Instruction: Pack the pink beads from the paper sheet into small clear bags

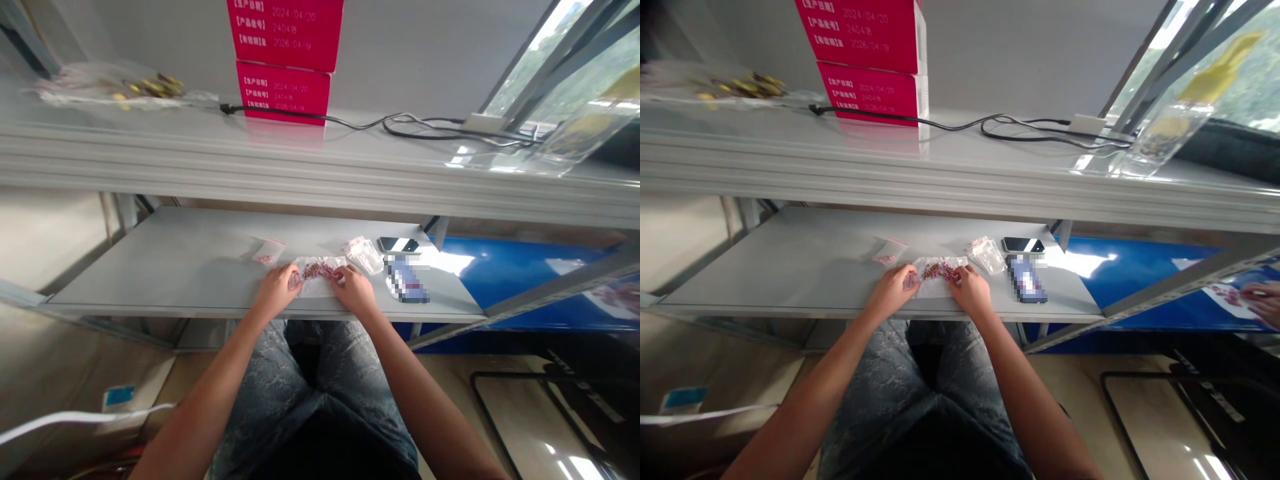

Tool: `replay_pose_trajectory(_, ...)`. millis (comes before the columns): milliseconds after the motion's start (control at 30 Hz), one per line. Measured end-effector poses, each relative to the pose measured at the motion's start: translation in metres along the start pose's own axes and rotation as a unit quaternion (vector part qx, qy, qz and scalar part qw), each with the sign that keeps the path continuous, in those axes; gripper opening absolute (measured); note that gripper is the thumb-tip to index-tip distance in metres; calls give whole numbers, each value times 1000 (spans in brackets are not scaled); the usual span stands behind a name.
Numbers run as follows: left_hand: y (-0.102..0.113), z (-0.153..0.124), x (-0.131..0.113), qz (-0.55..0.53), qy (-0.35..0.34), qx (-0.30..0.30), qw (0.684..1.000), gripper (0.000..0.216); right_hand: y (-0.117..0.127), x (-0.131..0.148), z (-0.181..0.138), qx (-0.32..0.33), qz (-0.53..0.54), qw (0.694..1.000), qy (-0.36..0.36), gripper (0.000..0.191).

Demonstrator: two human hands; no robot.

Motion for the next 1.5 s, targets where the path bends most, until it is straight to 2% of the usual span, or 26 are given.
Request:
replay_pose_trajectory(267,-1,-1,3,-11,-5,-14,1000,21,0,2,-2,-21,16,1000,-2,11)
replay_pose_trajectory(367,-3,-2,5,-16,10,-16,1000,21,3,-2,-2,-47,77,996,8,15)
replay_pose_trajectory(467,-3,-2,5,-22,19,-7,1000,21,10,-5,-3,-94,176,980,-7,20)
replay_pose_trajectory(567,-2,-2,4,-25,16,8,1000,21,13,9,-2,-117,265,957,-25,23)
replay_pose_trajectory(633,-1,-2,4,-27,21,14,999,22,11,33,2,-86,288,954,6,24)
replay_pose_trajectory(700,0,-2,5,-28,27,19,999,24,7,61,6,-27,268,961,64,22)
replay_pose_trajectory(800,0,-2,5,-35,28,22,999,24,7,73,7,-18,246,966,77,23)
replay_pose_trajectory(933,0,-3,4,-44,24,14,999,23,12,42,-1,-60,215,974,28,28)
replay_pose_trajectory(1100,-1,-3,5,-43,23,8,999,23,13,7,-8,-54,112,992,-27,21)
replay_pose_trajectory(1300,-1,-3,4,-38,16,5,999,20,1,11,-5,-2,35,998,-55,19)
replay_pose_trajectory(1500,-1,-3,5,-37,17,4,999,20,-1,12,-3,7,27,998,-49,14)
Point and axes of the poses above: each hand's wrist, its own z-axis towards the middle knuckle, its own y-axis out of the back of the hand, x = y × z, the point moved 6 cm from there along z, towards the middle knuckle, and after that the axes turned 12 degrees about x, right-handed, at the moved point
